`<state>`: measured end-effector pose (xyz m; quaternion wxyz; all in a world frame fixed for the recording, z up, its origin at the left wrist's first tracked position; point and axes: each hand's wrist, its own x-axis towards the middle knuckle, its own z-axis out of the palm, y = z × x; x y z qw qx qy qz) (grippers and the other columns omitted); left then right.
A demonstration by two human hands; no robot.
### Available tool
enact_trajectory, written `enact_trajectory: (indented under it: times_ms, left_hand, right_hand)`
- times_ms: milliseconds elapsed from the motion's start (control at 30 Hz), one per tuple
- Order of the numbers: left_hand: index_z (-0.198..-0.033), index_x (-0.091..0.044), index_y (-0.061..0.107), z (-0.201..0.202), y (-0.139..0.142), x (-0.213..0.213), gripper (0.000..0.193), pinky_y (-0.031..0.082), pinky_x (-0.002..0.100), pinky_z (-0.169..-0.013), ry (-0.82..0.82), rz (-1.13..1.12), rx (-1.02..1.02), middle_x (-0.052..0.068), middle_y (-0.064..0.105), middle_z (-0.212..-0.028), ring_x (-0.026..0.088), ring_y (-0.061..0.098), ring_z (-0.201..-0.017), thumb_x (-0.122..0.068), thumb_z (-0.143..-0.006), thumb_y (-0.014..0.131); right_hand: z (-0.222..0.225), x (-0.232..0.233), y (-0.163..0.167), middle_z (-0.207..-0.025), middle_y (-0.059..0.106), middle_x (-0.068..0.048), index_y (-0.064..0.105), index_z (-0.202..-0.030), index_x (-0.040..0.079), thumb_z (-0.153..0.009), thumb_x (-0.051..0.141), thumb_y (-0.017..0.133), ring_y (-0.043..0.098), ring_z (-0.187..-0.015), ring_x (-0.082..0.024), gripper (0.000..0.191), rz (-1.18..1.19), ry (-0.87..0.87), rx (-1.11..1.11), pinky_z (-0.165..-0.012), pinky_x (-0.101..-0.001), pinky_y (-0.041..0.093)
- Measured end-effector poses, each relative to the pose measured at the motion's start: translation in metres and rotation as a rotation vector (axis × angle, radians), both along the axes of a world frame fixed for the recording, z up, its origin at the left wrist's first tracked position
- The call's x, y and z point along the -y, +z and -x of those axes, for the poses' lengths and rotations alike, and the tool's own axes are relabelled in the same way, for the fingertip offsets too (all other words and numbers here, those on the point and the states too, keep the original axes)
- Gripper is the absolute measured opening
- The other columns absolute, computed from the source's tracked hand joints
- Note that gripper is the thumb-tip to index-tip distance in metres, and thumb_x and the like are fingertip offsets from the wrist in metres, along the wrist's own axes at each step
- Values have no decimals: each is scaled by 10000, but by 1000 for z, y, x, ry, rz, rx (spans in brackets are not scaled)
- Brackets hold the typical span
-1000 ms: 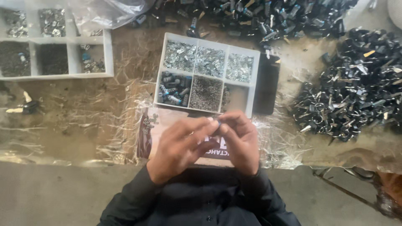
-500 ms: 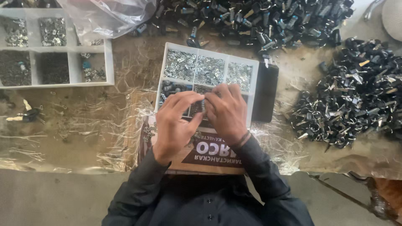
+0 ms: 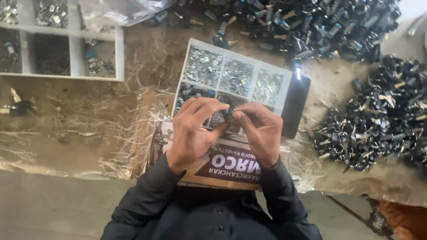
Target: The person picks small metal connector parts from a compartment box and from piles on the table, presses and twists the parts together by hand to assemble connectors, and places finished assemblies back into the box compartments. They repeat this assembly cycle throughout the episode.
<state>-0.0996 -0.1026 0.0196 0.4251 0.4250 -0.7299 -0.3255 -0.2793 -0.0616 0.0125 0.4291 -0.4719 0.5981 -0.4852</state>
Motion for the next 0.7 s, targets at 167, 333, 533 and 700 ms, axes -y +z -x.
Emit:
enact_trajectory:
  times_ms: [167,333,533,700]
  left_hand:
    - [-1132,-128,714,-2,-3,1,445,536,385,-908,-5,11,2,46,702,-1123,283,657,-1038,-75,-724,884]
    - [-1138,-133,716,-3,-6,2,431,532,382,-912,-14,19,-6,35,698,-1123,275,650,-1043,-73,-745,882]
    - [-1149,-133,724,-6,-10,4,392,520,375,-926,-54,59,7,15,696,-1120,244,640,-1033,-65,-792,872]
    - [-1137,-138,736,-7,-8,2,380,519,372,-920,-51,39,-19,4,706,-1112,236,642,-1023,-65,-789,871]
  right_hand:
    - [1,3,-2,-980,703,-60,729,-997,-25,-965,2,722,650,-894,-117,41,46,69,-86,-787,-250,530]
    - [0,3,-1,-946,713,-54,739,-987,-24,-970,0,714,656,-870,-116,39,31,70,-117,-776,-245,530]
    - [1,2,-3,-916,733,-60,757,-975,-15,-934,19,744,681,-827,-122,55,120,91,-299,-725,-253,541]
    - [9,3,-11,-897,724,-68,747,-942,-36,-980,32,709,665,-761,-122,87,-64,80,130,-680,-258,534]
